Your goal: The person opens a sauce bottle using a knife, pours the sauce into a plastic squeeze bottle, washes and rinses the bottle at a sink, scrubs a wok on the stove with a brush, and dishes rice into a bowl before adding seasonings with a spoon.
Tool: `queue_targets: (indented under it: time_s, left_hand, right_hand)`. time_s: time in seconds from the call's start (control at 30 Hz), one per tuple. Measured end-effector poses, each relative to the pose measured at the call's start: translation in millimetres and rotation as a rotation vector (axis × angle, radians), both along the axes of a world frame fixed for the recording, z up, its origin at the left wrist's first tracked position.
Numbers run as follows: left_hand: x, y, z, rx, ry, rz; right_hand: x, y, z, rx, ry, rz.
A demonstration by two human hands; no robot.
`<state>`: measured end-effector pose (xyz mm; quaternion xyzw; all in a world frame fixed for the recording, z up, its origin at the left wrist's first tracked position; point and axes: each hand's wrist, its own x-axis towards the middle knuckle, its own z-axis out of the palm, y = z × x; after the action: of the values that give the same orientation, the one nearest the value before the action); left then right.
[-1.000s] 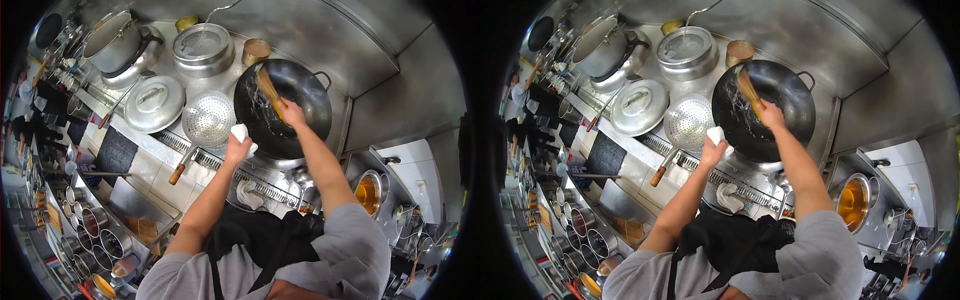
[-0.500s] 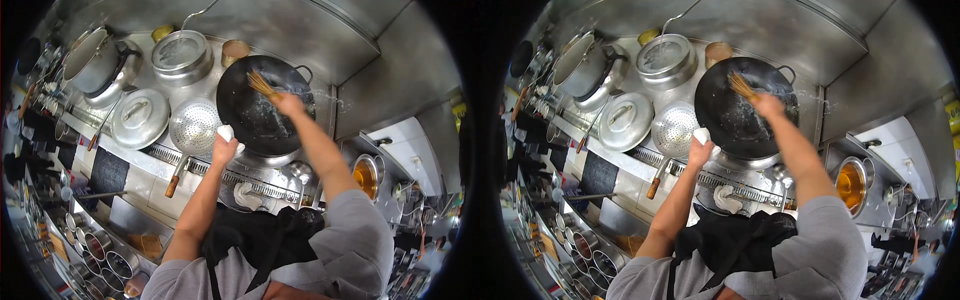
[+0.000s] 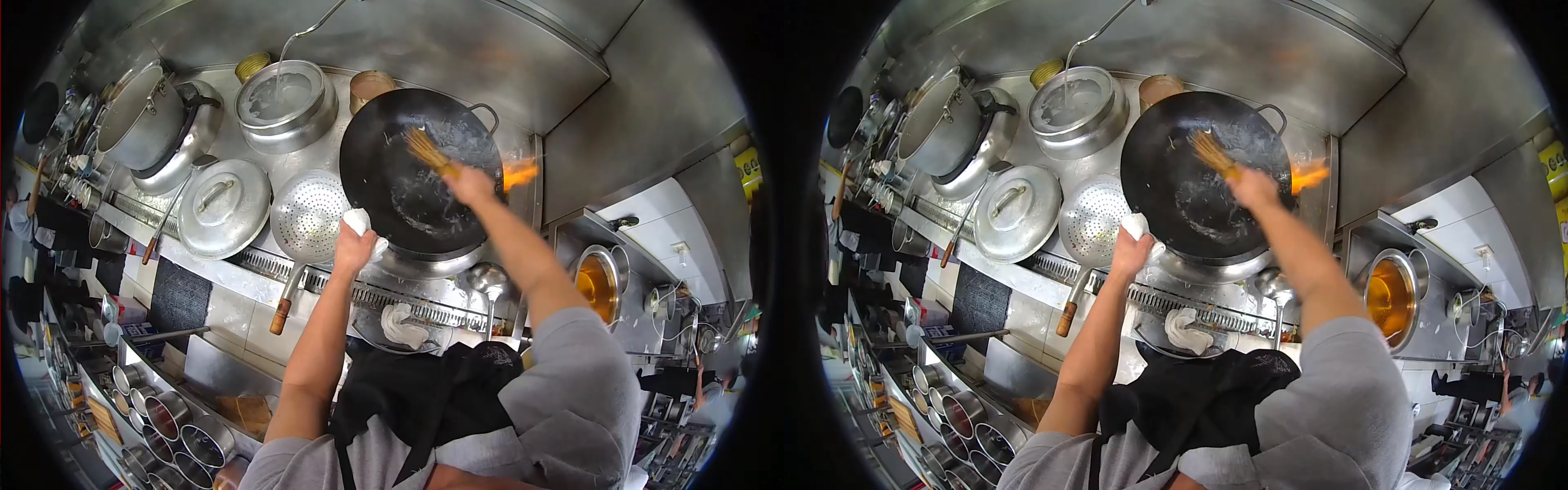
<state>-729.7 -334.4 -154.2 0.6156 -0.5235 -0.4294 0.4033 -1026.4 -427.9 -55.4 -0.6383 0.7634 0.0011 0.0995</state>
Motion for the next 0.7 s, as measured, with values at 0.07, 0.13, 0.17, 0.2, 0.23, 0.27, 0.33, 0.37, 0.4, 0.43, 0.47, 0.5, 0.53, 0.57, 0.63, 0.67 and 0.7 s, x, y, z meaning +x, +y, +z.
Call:
queue_targets:
  time_s: [0.07,0.13,0.17,0.2,0.23,0.27,0.33,0.37,0.4,0.43,0.47,0.5,0.53,0.57,0.63,0.67,0.7]
  left_hand:
    - [2.9,1.3,26.1,0.047,0.087,-0.028]
    - [8.0,-4.8,31.6,0.041,0.056,-0.030]
    - [8.9,-4.6,32.6,0.050,0.036,-0.031]
    - [9.7,-1.5,32.0,0.065,0.018,-0.027]
    - [9.1,-4.2,27.4,0.020,0.013,-0.016]
    - [10.6,-8.4,27.8,0.022,0.005,-0.004]
    - [15.8,-12.1,30.1,0.143,0.059,-0.122]
    - [15.9,-9.2,32.7,0.135,0.137,-0.114]
    - [12.2,-4.6,34.4,0.138,0.136,-0.108]
    - [7.9,1.3,35.7,0.073,0.205,0.001]
    - [5.4,5.7,38.0,0.009,0.272,0.109]
    - [2.0,8.3,45.7,0.033,0.364,0.158]
    - [-5.4,5.7,41.3,0.038,0.366,0.157]
    - [-13.9,-1.0,34.3,0.054,0.304,0.215]
    - [-19.9,-7.1,31.5,0.084,0.131,0.286]
    - [-17.1,-8.3,26.5,0.082,0.123,0.288]
    - [-13.8,-11.1,17.5,0.058,0.121,0.240]
  right_hand:
    - [32.4,35.9,-34.7,-0.058,-0.105,-0.026]
    - [29.0,49.4,-40.7,-0.065,-0.080,0.104]
    - [20.5,50.7,-44.2,-0.061,-0.043,0.235]
    - [0.9,30.0,-54.9,-0.126,-0.039,0.248]
    - [4.3,8.5,-48.6,-0.154,-0.155,0.074]
    - [7.7,-8.5,-41.4,-0.182,-0.269,-0.103]
    - [50.5,-18.3,-50.1,-0.207,-0.347,-0.254]
    - [66.4,-17.2,-62.9,-0.138,-0.518,-0.252]
    - [73.9,-6.7,-75.3,-0.073,-0.521,-0.082]
    - [71.6,20.5,-74.2,-0.079,-0.580,0.096]
    - [70.1,48.4,-70.6,-0.079,-0.649,0.272]
    - [56.4,79.3,-46.2,0.080,-0.667,0.324]
    - [33.1,100.3,-22.1,0.217,-0.648,0.351]
    - [2.3,110.6,-8.7,0.355,-0.627,0.379]
    - [-63.1,85.7,16.0,0.480,-0.246,0.367]
    - [-88.9,61.2,23.2,0.414,-0.105,0.318]
    - [-87.8,34.2,40.5,0.414,-0.082,0.281]
